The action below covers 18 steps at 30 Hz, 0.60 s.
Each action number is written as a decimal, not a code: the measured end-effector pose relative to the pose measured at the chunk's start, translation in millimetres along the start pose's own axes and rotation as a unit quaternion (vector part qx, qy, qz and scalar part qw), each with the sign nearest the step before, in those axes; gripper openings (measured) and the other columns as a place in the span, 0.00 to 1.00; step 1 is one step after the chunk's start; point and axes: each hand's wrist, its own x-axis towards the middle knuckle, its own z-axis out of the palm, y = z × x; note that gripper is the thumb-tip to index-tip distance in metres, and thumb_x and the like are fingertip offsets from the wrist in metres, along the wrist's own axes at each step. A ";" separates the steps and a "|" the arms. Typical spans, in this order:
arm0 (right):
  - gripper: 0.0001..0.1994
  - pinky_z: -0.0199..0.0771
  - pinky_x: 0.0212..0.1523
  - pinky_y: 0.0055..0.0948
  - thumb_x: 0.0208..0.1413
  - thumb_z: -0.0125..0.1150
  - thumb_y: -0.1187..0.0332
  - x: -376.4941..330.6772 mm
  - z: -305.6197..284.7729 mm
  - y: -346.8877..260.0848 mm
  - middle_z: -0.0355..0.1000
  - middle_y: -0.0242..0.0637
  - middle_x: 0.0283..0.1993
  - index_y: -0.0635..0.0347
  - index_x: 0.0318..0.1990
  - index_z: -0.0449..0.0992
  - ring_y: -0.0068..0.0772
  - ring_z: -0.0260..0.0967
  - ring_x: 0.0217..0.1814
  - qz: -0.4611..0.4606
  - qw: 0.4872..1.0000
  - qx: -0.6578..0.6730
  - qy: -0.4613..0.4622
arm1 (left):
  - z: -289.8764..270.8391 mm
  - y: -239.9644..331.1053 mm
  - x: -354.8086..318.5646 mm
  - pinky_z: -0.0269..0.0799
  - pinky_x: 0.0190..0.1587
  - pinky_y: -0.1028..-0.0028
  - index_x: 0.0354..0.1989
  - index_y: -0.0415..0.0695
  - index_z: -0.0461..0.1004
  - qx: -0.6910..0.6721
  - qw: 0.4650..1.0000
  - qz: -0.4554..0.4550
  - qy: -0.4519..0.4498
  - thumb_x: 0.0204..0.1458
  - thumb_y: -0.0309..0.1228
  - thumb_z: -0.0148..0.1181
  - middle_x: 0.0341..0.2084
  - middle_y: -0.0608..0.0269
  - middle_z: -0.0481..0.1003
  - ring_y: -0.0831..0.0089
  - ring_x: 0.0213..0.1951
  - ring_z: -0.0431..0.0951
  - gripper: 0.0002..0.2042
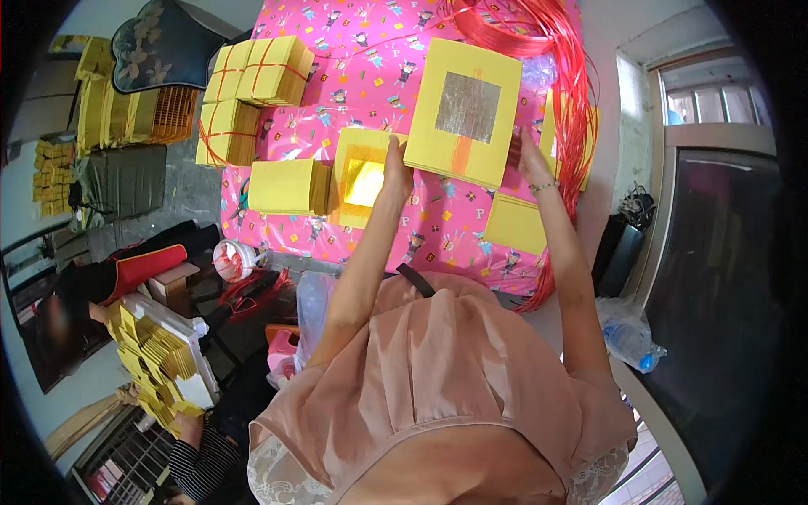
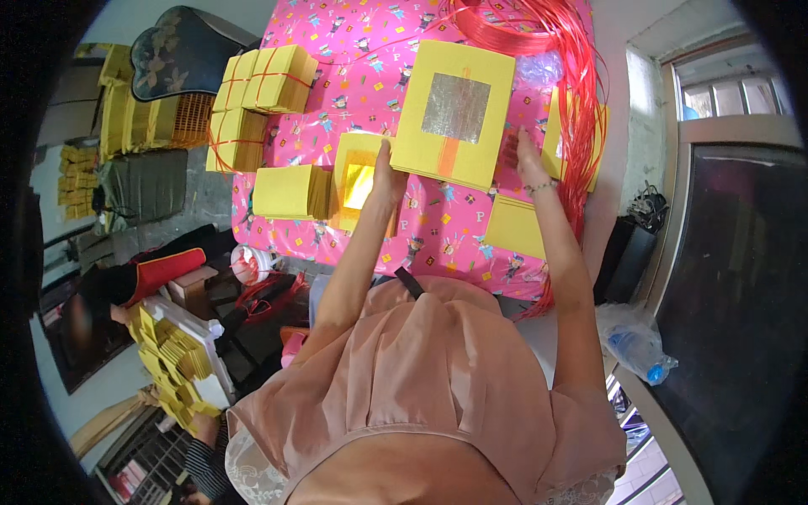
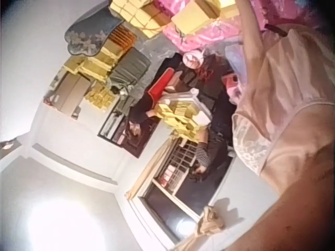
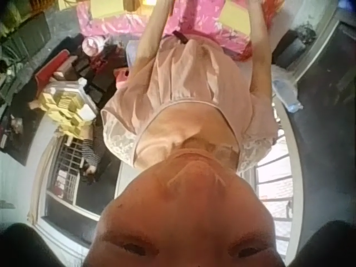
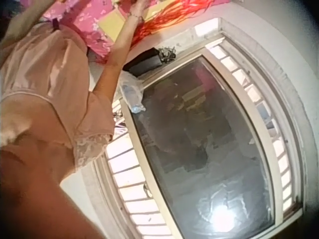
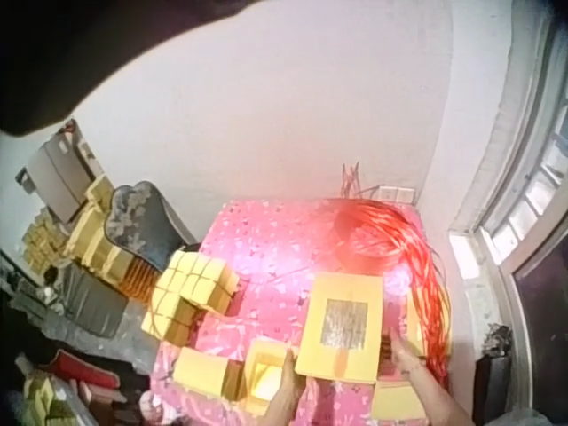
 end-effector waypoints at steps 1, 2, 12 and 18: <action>0.31 0.71 0.34 0.31 0.63 0.38 0.36 9.5 -8.3 -7.0 0.73 0.31 0.39 0.55 0.49 0.72 0.26 0.70 0.35 -0.041 0.999 0.000 -0.007 | 0.0 -12.6 -5.1 0.51 0.64 0.59 0.63 0.46 0.63 -0.022 0.994 -0.009 0.108 0.62 0.58 0.35 0.55 0.62 0.69 0.66 0.60 0.63 0.31; 0.31 0.70 0.36 0.32 0.63 0.37 0.36 18.7 -13.7 -11.3 0.74 0.31 0.40 0.55 0.50 0.72 0.25 0.70 0.36 -0.082 0.997 0.002 -0.013 | 1.4 -25.7 -10.6 0.52 0.63 0.59 0.63 0.46 0.63 -0.044 0.976 -0.019 0.213 0.63 0.58 0.34 0.53 0.61 0.70 0.65 0.59 0.64 0.31; 0.34 0.64 0.57 0.34 0.60 0.41 0.36 83.9 22.2 -93.8 0.68 0.32 0.59 0.53 0.62 0.66 0.30 0.65 0.57 -0.205 0.974 -0.047 -0.089 | 25.0 -79.2 -36.6 0.69 0.52 0.58 0.58 0.40 0.62 -0.389 0.899 -0.147 0.137 0.65 0.56 0.26 0.48 0.54 0.72 0.57 0.50 0.73 0.32; 0.21 0.68 0.54 0.28 0.64 0.49 0.54 91.5 45.7 -98.2 0.72 0.34 0.51 0.59 0.55 0.71 0.28 0.69 0.52 -0.110 0.986 0.039 -0.122 | 25.8 -71.5 -24.3 0.65 0.59 0.54 0.59 0.38 0.61 -0.370 0.906 -0.135 0.154 0.63 0.56 0.31 0.53 0.51 0.68 0.56 0.52 0.72 0.32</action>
